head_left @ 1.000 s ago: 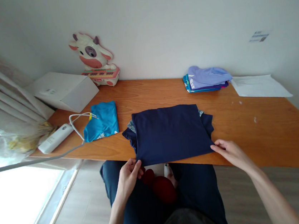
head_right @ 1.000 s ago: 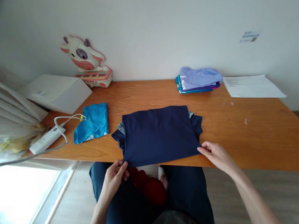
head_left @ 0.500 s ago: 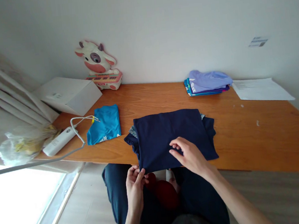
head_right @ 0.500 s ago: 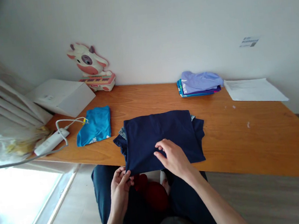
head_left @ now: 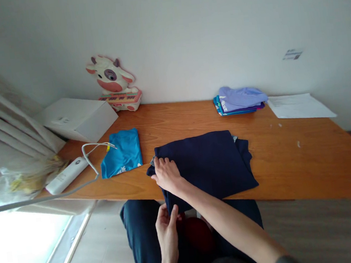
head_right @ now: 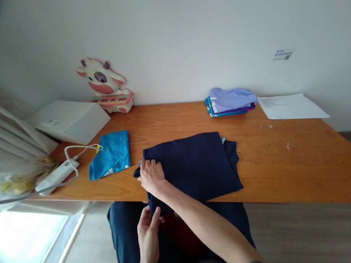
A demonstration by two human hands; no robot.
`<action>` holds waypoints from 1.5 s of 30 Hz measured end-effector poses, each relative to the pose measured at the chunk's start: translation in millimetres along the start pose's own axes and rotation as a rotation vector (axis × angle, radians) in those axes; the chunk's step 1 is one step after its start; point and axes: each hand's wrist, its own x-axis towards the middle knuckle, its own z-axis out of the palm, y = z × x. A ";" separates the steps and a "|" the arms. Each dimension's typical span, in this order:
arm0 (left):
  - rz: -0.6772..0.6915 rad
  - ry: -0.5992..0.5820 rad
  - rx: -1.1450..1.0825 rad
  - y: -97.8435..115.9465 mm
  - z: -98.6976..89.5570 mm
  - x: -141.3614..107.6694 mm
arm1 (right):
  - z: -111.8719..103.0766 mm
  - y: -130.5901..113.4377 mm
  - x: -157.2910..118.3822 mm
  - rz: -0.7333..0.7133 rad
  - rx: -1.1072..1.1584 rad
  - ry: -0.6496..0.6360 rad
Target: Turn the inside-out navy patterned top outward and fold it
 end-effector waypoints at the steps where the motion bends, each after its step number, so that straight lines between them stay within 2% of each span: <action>1: 0.013 0.014 -0.014 1.3 1.8 -0.8 | 1.1 2.4 -0.3 -0.004 0.031 0.001; 4: 0.037 0.080 -0.054 7.2 12.5 -4.6 | -3.7 11.5 0.7 -0.032 0.118 -0.014; 6: 0.092 0.143 -0.050 14.6 27.6 -9.2 | -14.2 19.7 3.6 -0.046 0.186 -0.015; 8: 0.229 0.188 0.002 24.9 50.4 -16.0 | -31.6 33.7 3.3 -0.026 0.407 0.027; 10: 0.394 0.154 0.109 36.0 79.1 -24.5 | -55.3 58.1 -5.7 0.014 0.797 0.118; 12: 0.522 0.008 0.263 44.7 110.7 -33.5 | -81.4 95.1 -24.6 0.068 1.185 0.220; 13: 0.571 -0.097 0.352 47.0 126.2 -37.8 | -93.5 117.3 -36.6 0.101 1.293 0.251; 16: 0.684 -0.437 0.573 43.2 165.5 -49.3 | -117.5 187.4 -73.8 0.305 1.379 0.265; 18: 0.740 -0.602 0.642 32.5 181.4 -56.1 | -120.6 225.3 -93.6 0.400 1.291 0.291; 19: 0.763 -0.650 0.662 25.9 185.6 -59.3 | -119.0 239.1 -100.9 0.413 1.220 0.311; 21: 0.795 -0.669 0.720 13.1 186.6 -64.2 | -112.7 255.1 -110.1 0.383 1.095 0.348; 25: 0.809 -0.559 0.941 -0.2 170.5 -63.9 | -103.4 257.1 -111.7 0.275 1.075 0.426; 27: 0.800 -0.531 1.037 -1.0 160.9 -57.2 | -102.0 256.0 -109.3 0.298 1.063 0.449; 30: 0.779 -0.523 1.101 0.3 151.8 -43.8 | -100.1 260.1 -106.6 0.395 0.932 0.387; 33: 0.777 -0.515 1.103 1.7 151.0 -35.1 | -100.4 264.6 -103.4 0.367 0.773 0.353; 37: 0.765 -0.484 1.082 2.1 160.2 -32.5 | -108.2 262.1 -92.5 0.200 0.597 0.304; 39: 0.752 -0.459 1.090 1.0 168.8 -30.6 | -112.5 260.2 -85.2 0.139 0.585 0.255; 45: 0.742 -0.461 1.121 -1.6 199.4 -17.4 | -114.3 263.9 -73.4 0.142 0.642 0.149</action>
